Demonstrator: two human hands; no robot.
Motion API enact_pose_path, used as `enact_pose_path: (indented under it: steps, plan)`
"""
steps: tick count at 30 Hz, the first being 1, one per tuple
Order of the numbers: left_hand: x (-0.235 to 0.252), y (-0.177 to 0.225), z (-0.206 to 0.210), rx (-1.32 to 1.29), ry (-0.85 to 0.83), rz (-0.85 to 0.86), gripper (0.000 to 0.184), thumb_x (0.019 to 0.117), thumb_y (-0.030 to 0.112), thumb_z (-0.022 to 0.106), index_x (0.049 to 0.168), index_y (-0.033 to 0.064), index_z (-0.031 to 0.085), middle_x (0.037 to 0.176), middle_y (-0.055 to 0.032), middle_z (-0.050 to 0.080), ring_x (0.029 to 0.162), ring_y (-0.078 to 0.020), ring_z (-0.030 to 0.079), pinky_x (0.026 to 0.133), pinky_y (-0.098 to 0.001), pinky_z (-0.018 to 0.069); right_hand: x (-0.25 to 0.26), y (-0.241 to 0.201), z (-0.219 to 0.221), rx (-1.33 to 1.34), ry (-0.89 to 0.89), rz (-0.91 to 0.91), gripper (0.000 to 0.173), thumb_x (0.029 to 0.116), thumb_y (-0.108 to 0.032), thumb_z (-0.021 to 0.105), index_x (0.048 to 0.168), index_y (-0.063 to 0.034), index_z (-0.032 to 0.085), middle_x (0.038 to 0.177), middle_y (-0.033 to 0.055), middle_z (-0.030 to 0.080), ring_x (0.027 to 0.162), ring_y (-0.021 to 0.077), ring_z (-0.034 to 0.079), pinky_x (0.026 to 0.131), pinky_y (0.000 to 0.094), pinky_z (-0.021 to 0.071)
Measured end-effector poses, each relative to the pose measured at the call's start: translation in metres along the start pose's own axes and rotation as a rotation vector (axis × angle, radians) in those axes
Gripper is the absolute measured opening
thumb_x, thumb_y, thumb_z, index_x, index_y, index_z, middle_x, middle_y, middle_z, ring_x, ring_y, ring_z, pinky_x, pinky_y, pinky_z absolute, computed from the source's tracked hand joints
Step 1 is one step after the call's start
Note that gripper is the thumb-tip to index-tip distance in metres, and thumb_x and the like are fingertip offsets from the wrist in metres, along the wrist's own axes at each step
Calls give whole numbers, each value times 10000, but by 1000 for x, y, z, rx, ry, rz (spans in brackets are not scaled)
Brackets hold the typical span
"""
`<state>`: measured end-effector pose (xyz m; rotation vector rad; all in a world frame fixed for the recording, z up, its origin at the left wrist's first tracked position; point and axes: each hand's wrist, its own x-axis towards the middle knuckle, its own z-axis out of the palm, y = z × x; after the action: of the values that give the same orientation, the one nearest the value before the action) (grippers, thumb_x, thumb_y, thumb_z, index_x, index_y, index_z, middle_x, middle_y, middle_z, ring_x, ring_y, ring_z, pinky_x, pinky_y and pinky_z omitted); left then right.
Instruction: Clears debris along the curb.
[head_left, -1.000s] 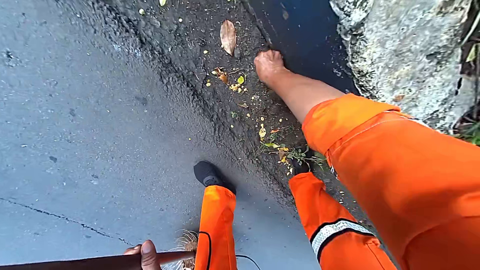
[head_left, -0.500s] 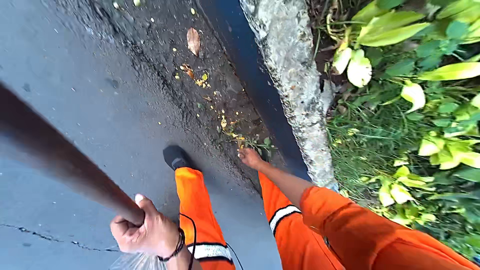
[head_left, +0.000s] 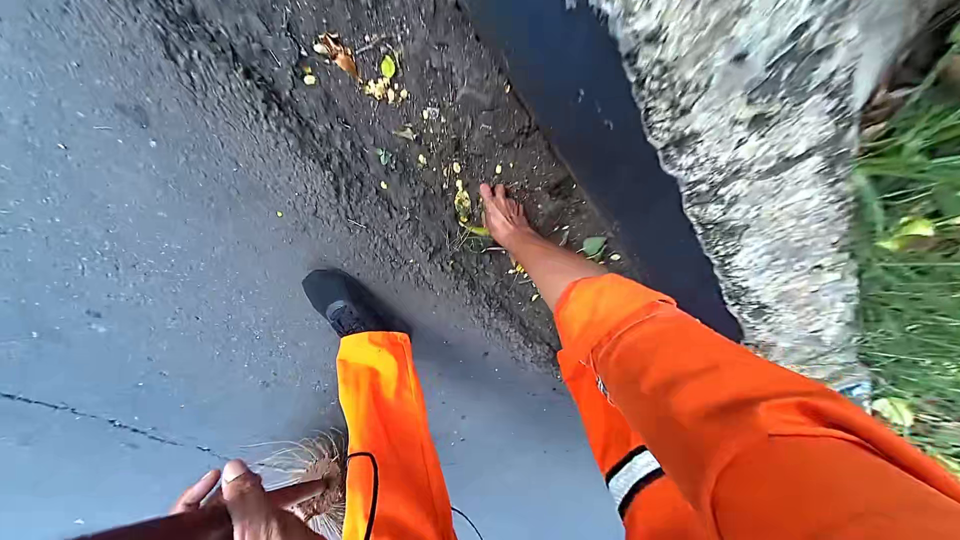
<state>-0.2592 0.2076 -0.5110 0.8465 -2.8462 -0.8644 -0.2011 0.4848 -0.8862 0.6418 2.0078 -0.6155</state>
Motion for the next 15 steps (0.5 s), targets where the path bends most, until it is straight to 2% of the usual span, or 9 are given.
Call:
enact_pose_path:
  steps: [2, 5, 8, 10, 12, 13, 15]
  plan:
    - [-3, 1, -4, 6, -18, 11, 45, 975, -42, 526, 1007, -38, 557, 801, 101, 586, 709, 91, 580, 661, -110, 504, 5, 2, 3, -40, -59, -75, 438, 1068, -40, 462, 1505, -29, 433, 1391, 359, 540, 1176, 573, 605, 985, 690, 475]
    - [-15, 8, -5, -20, -31, -11, 69, 986, -41, 502, 992, 14, 544, 790, 123, 581, 702, 94, 586, 658, -101, 512, 1, 23, 9, -33, -148, -202, 401, 1047, -25, 489, 1437, -73, 567, 1297, 328, 628, 1217, 543, 597, 1024, 692, 451]
    - [-31, 17, -5, -52, -15, -13, 87, 973, -59, 503, 980, 12, 552, 801, 137, 595, 710, 116, 596, 659, -88, 520, -47, 50, 29, -68, -333, -334, 391, 993, -5, 579, 1361, -110, 656, 1213, 303, 679, 1179, 531, 622, 1008, 714, 459]
    - [-36, 16, 0, -75, -7, -4, 68, 976, -53, 509, 996, -2, 550, 826, 131, 600, 727, 120, 604, 664, -87, 529, -74, 67, 38, -81, -422, -320, 349, 1016, -12, 555, 1345, -69, 657, 1217, 295, 680, 1196, 509, 619, 1037, 680, 450]
    - [-37, 14, 6, -91, 5, 6, 65, 969, -63, 523, 1020, -45, 558, 859, 93, 605, 769, 90, 599, 710, -114, 519, -86, 69, 34, -6, -303, -248, 305, 1037, -38, 531, 1322, 19, 621, 1213, 336, 659, 1144, 537, 637, 969, 692, 481]
    - [-36, 12, 10, -92, 3, 12, 63, 964, -64, 536, 1019, -49, 565, 867, 86, 614, 780, 84, 600, 721, -119, 518, -82, 63, 24, 24, -191, -208, 331, 1060, -116, 535, 1353, 35, 576, 1255, 354, 624, 1112, 553, 641, 925, 701, 498]
    - [-37, 9, 16, -92, -19, 20, 61, 953, -66, 556, 991, -24, 578, 840, 96, 620, 759, 85, 600, 702, -114, 518, -62, 47, -2, 58, 15, -117, 511, 1050, -273, 607, 1461, 0, 476, 1376, 368, 532, 1042, 567, 652, 850, 704, 528]
